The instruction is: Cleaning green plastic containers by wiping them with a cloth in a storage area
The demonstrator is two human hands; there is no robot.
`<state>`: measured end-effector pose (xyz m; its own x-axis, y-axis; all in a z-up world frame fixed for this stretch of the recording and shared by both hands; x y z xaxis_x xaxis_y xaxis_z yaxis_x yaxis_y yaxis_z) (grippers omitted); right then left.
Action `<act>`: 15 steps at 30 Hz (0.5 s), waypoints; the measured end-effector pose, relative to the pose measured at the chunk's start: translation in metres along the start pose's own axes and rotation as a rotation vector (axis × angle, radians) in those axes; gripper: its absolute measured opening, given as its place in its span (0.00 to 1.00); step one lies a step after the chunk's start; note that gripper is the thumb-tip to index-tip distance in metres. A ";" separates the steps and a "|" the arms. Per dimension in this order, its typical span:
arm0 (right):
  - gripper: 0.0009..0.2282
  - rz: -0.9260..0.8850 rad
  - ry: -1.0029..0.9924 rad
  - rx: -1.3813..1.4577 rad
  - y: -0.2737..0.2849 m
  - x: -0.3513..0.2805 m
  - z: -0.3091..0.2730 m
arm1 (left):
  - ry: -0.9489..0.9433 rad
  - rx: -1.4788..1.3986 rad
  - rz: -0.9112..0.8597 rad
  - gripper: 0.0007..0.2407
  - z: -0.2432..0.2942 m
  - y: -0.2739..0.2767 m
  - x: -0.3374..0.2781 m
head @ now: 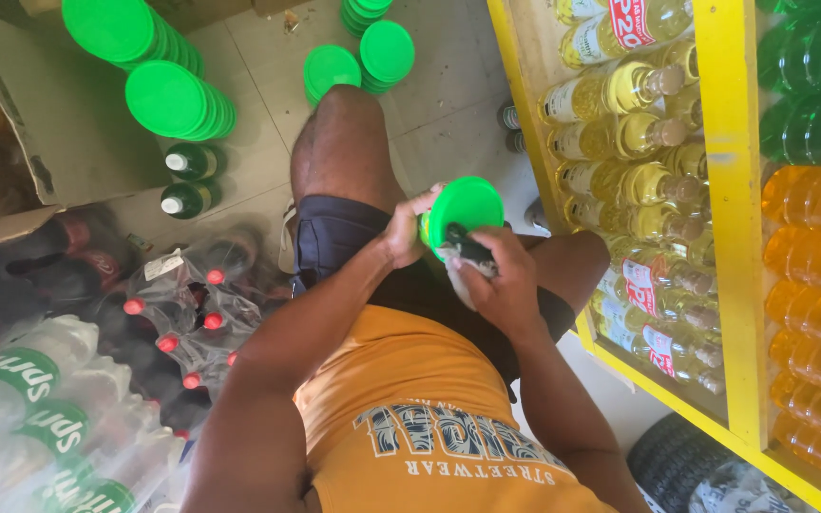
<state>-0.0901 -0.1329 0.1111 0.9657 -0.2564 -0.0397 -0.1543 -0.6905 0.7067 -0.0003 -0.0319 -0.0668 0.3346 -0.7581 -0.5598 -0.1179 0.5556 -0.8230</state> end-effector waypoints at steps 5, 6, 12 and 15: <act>0.15 0.275 0.230 -0.256 0.008 0.042 0.023 | 0.020 0.136 -0.067 0.20 0.011 -0.033 -0.029; 0.15 0.280 0.238 -0.257 0.005 0.046 0.021 | 0.013 0.139 -0.073 0.20 0.017 -0.039 -0.031; 0.15 0.125 0.222 -0.175 -0.015 0.023 -0.013 | 0.011 0.075 -0.014 0.23 0.006 -0.011 -0.019; 0.13 0.069 0.245 -0.240 -0.009 0.006 -0.002 | 0.005 0.076 -0.003 0.21 0.018 -0.017 -0.024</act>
<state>-0.0825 -0.1270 0.1064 0.9807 -0.1068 0.1640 -0.1954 -0.4914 0.8487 0.0101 -0.0173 -0.0379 0.3301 -0.7613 -0.5581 -0.0454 0.5777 -0.8150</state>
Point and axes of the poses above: each hand's wrist, its own x-axis towards the middle knuckle, its own y-axis out of the back of the hand, z = x × y, the point moved 1 cm from there along x, towards the middle knuckle, and after that the axes turned 2 degrees about -z, right-handed, at the moved point
